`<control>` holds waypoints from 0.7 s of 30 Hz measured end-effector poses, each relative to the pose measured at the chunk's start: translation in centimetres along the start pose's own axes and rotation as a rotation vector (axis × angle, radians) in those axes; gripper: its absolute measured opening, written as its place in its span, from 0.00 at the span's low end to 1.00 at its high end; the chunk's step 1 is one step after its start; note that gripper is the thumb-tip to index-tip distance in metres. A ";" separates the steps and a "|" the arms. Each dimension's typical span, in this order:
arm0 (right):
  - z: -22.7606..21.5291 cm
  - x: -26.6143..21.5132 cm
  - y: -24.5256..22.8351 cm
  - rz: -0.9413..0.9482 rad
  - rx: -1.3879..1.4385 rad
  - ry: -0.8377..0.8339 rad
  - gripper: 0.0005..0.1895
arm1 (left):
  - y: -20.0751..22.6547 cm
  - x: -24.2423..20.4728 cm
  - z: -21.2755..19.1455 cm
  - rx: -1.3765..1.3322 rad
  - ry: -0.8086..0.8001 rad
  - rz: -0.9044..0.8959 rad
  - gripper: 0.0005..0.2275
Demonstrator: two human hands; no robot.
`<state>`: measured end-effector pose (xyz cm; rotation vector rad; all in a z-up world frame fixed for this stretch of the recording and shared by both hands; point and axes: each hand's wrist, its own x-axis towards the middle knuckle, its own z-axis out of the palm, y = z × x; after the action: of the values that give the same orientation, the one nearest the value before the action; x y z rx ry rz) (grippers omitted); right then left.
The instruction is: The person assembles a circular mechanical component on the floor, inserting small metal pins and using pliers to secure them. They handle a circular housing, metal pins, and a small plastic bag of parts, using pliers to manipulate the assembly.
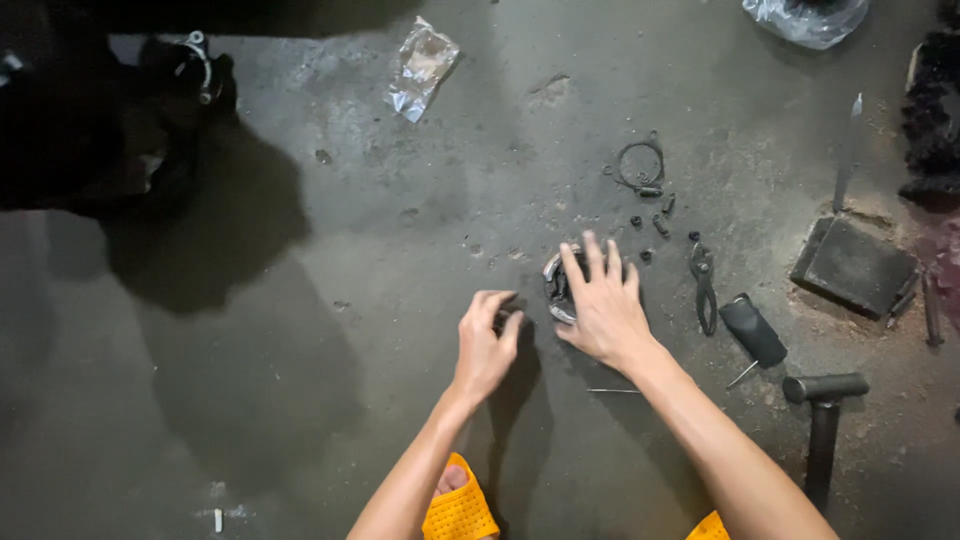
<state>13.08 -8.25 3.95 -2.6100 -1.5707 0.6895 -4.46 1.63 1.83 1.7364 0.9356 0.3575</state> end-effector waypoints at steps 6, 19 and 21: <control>0.8 -0.4 1.2 0.034 0.019 0.002 0.62 | -0.1 -0.9 -0.1 -0.094 -0.099 0.065 0.31; -4.1 -6.2 0.4 0.037 1.528 -0.019 0.73 | 8.3 0.5 -1.9 -0.611 -0.617 0.083 0.56; -4.6 -6.5 0.2 -0.001 1.531 -0.014 0.71 | 8.3 -0.2 -1.7 -0.660 -0.596 0.100 0.54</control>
<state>12.37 -12.92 10.40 -1.3879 -0.4907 1.1980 -2.31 1.69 9.99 1.1663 0.2474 0.1631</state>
